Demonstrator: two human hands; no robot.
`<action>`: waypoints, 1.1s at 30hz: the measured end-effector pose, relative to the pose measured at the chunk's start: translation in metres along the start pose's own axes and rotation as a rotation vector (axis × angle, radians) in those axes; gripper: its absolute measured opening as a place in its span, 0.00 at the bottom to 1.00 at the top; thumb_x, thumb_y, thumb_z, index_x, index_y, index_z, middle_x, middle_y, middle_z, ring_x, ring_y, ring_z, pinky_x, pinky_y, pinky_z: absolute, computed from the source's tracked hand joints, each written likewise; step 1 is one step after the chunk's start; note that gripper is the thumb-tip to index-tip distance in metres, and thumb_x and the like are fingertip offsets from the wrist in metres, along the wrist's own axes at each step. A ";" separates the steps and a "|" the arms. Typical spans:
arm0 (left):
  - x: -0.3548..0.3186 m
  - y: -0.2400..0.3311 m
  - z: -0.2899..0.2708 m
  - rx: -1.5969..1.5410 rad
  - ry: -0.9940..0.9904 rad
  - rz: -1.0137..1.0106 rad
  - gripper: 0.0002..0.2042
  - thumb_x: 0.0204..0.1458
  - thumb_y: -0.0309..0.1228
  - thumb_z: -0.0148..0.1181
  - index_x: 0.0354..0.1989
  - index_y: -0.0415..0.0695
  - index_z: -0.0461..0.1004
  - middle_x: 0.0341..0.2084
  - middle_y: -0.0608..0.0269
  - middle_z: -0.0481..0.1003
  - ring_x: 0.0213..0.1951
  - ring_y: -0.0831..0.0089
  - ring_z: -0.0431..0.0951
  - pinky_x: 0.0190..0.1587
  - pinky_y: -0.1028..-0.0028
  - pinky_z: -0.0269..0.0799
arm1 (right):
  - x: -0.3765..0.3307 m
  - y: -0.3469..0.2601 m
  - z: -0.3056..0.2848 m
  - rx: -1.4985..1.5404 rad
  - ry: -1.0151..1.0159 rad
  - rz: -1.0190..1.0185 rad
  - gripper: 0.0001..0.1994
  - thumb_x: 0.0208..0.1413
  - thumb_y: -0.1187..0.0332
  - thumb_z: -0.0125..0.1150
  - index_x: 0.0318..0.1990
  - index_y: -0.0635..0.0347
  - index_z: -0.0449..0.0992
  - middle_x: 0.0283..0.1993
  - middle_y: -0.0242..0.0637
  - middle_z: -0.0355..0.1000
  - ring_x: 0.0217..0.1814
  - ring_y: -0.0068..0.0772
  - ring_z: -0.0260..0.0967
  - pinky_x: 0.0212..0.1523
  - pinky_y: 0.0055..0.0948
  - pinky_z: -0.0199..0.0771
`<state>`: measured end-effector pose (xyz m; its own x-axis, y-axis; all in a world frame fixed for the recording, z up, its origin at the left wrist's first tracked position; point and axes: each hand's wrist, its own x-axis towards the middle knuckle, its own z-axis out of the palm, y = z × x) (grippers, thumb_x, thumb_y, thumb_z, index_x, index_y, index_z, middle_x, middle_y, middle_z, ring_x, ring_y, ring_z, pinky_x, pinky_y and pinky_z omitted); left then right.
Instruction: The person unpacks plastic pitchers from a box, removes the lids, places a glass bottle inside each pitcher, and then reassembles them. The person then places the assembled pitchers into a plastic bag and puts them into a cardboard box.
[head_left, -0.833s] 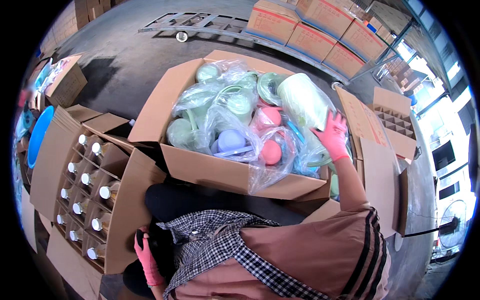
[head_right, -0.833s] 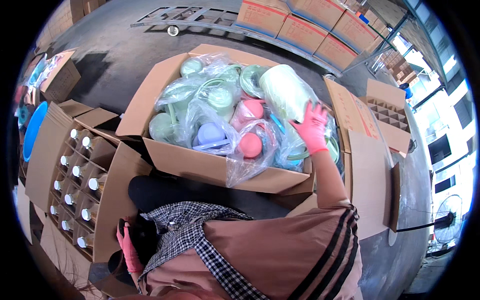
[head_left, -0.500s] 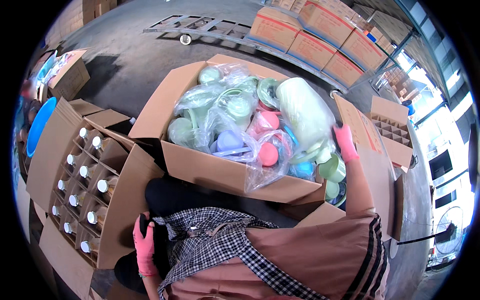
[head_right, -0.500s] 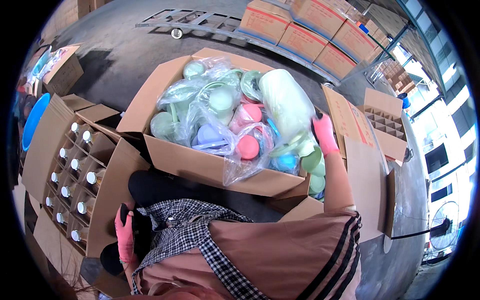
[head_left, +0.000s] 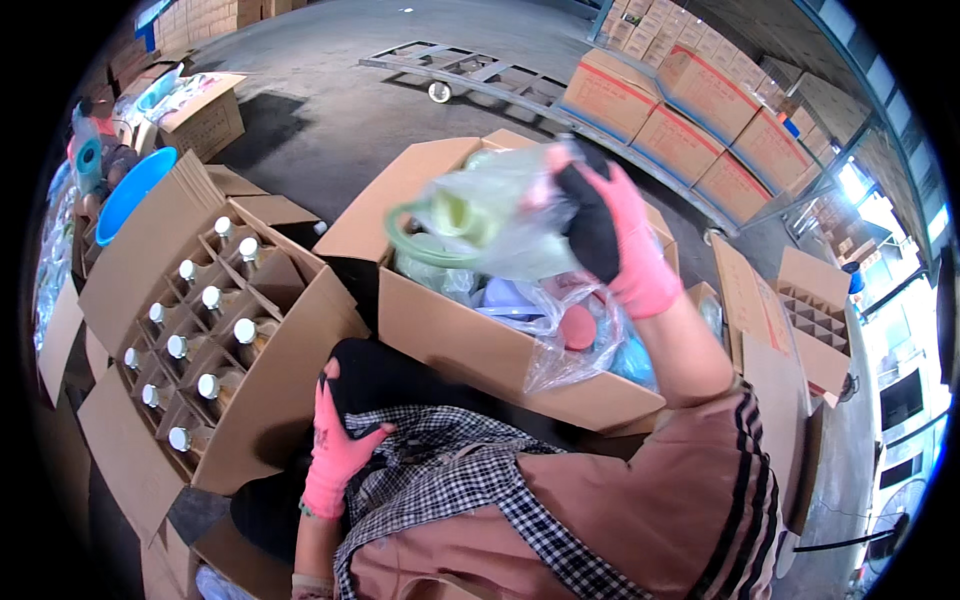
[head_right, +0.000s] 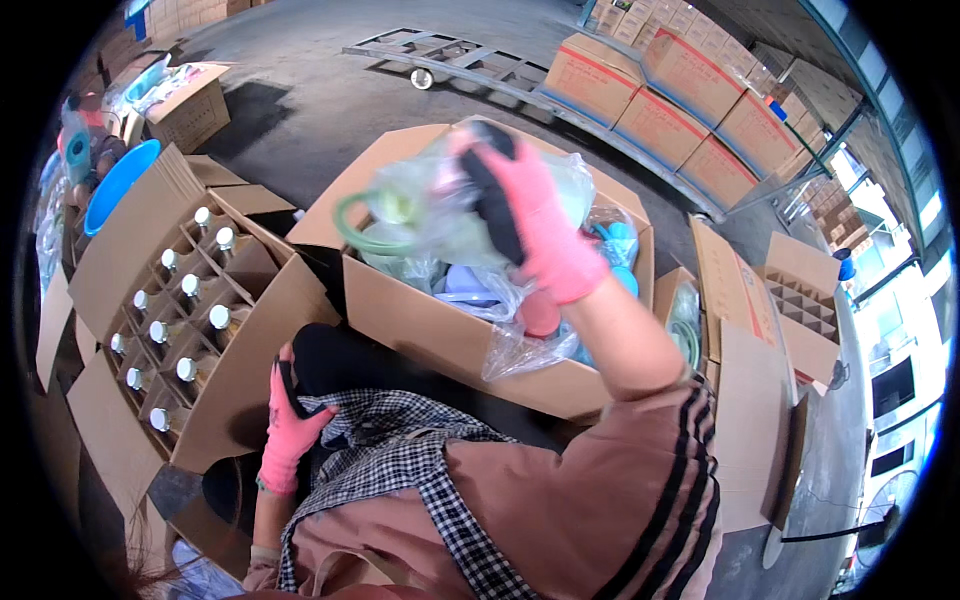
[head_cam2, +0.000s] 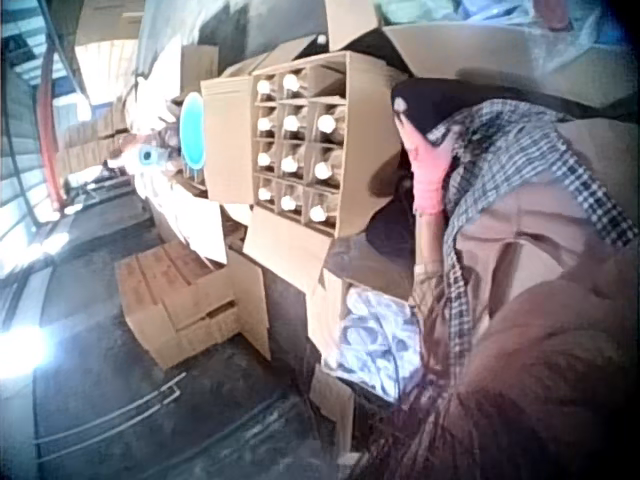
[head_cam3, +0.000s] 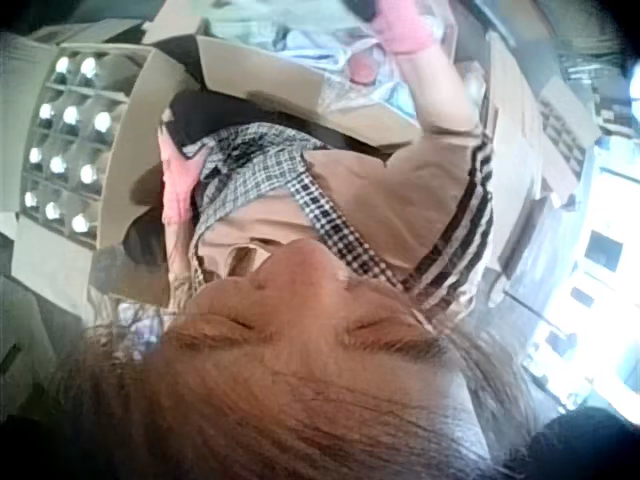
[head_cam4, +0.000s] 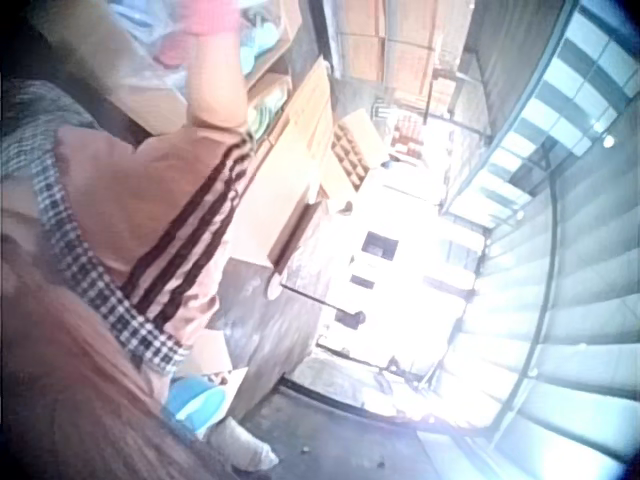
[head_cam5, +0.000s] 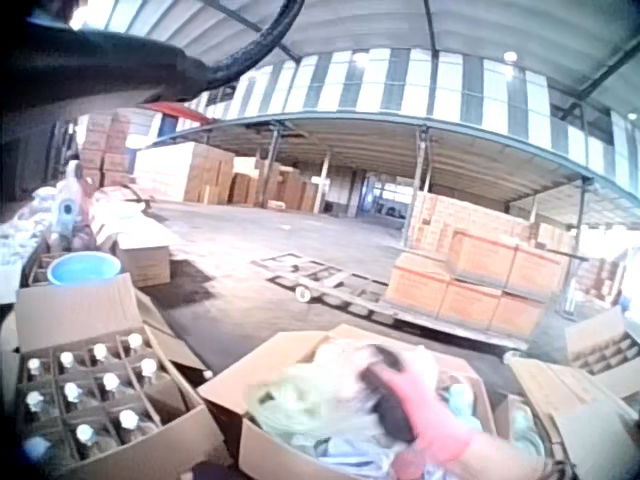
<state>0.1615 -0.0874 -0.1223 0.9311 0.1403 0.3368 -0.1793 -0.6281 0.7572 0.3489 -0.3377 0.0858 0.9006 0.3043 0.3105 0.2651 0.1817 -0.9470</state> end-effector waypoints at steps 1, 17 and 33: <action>0.010 0.005 -0.001 0.011 0.020 0.012 0.43 0.34 0.27 0.65 0.60 0.38 0.45 0.56 0.54 0.56 0.58 0.63 0.56 0.59 0.68 0.51 | -0.013 -0.011 0.037 0.023 -0.083 -0.010 0.12 0.51 0.63 0.52 0.37 0.63 0.70 0.27 0.32 0.69 0.28 0.21 0.67 0.31 0.21 0.67; 0.035 -0.008 -0.041 -0.131 0.360 -0.244 0.30 0.41 0.29 0.61 0.52 0.36 0.55 0.49 0.56 0.61 0.49 0.67 0.61 0.51 0.70 0.58 | -0.101 0.028 0.208 0.472 -0.749 -0.203 0.22 0.44 0.58 0.61 0.41 0.65 0.67 0.37 0.41 0.69 0.39 0.28 0.64 0.40 0.28 0.65; -0.049 -0.011 -0.085 -0.145 0.956 -0.501 0.15 0.49 0.28 0.53 0.44 0.36 0.67 0.42 0.61 0.67 0.41 0.73 0.67 0.44 0.73 0.64 | -0.085 0.189 0.151 0.243 -0.438 0.151 0.41 0.42 0.59 0.64 0.60 0.62 0.45 0.60 0.45 0.50 0.63 0.38 0.46 0.61 0.33 0.48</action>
<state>0.0908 -0.0229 -0.0995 0.2882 0.9320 0.2197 0.0580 -0.2460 0.9675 0.2710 -0.1882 -0.1073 0.6801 0.6971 0.2270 0.0091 0.3015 -0.9534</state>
